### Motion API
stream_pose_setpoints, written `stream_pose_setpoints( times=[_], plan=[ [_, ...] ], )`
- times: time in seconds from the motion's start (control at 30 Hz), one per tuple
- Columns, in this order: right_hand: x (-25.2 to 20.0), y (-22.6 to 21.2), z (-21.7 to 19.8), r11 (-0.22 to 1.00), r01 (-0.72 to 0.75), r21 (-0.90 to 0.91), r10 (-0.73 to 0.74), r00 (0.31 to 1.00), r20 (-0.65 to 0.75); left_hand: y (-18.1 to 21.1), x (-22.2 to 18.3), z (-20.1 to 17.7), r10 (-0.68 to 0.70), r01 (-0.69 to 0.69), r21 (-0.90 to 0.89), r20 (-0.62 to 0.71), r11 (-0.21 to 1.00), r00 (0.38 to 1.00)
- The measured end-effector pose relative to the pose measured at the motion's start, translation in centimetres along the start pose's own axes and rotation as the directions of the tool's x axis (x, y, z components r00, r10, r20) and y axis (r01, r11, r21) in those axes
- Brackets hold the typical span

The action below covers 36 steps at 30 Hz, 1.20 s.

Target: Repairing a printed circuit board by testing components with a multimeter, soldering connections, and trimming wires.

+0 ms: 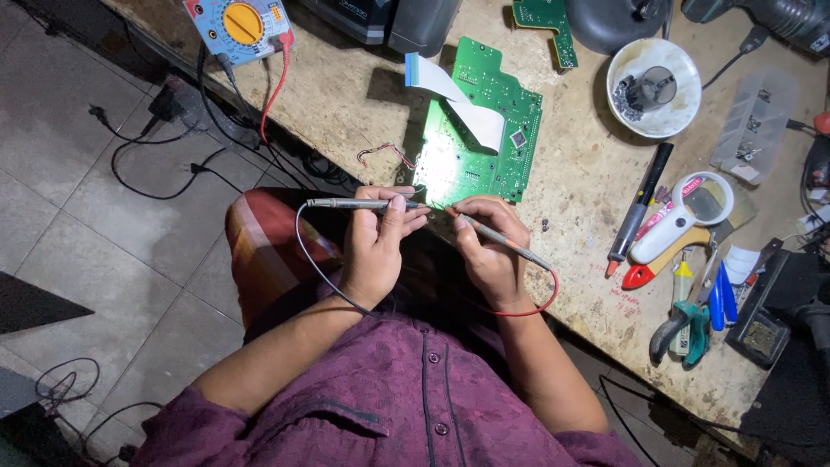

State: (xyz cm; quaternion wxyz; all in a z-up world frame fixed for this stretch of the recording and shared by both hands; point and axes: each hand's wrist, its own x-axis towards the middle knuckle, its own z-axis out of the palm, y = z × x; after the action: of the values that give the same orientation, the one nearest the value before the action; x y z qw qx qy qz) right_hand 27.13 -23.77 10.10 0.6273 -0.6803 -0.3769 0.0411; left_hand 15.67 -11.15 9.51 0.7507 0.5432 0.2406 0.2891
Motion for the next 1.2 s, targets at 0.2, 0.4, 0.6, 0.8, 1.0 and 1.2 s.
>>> stream_pose_setpoints(
  times=[0.2,0.4,0.6,0.8,1.0,1.2],
  plan=[
    [0.0,-0.1,0.0,1.0,-0.007,-0.017,0.008,1.0,0.003,-0.1,0.1,0.0,0.001,-0.001,0.001,-0.003,1.0,1.0],
    [0.1,-0.2,0.1,1.0,-0.01,-0.025,0.01,1.0,0.008,-0.3,0.0,0.0,0.0,0.0,0.0,-0.012,1.0,1.0],
    [0.0,0.0,0.0,0.999,-0.017,-0.044,0.018,1.0,0.022,-0.9,0.0,-0.2,-0.017,0.016,-0.027,-0.026,1.0,1.0],
    [0.2,-0.4,0.0,0.999,-0.03,-0.036,0.031,0.999,0.031,-0.8,-0.1,0.2,-0.027,0.024,-0.05,-0.06,0.998,0.998],
    [0.3,-0.2,0.0,0.999,-0.02,-0.03,0.021,0.999,0.032,-0.8,-0.2,0.4,-0.047,0.039,-0.08,-0.094,0.996,0.995],
    [0.3,-0.2,0.0,1.0,-0.021,-0.023,0.022,0.999,0.03,-0.4,-0.1,0.6,-0.059,0.051,-0.078,-0.105,0.996,0.993]
  ],
)
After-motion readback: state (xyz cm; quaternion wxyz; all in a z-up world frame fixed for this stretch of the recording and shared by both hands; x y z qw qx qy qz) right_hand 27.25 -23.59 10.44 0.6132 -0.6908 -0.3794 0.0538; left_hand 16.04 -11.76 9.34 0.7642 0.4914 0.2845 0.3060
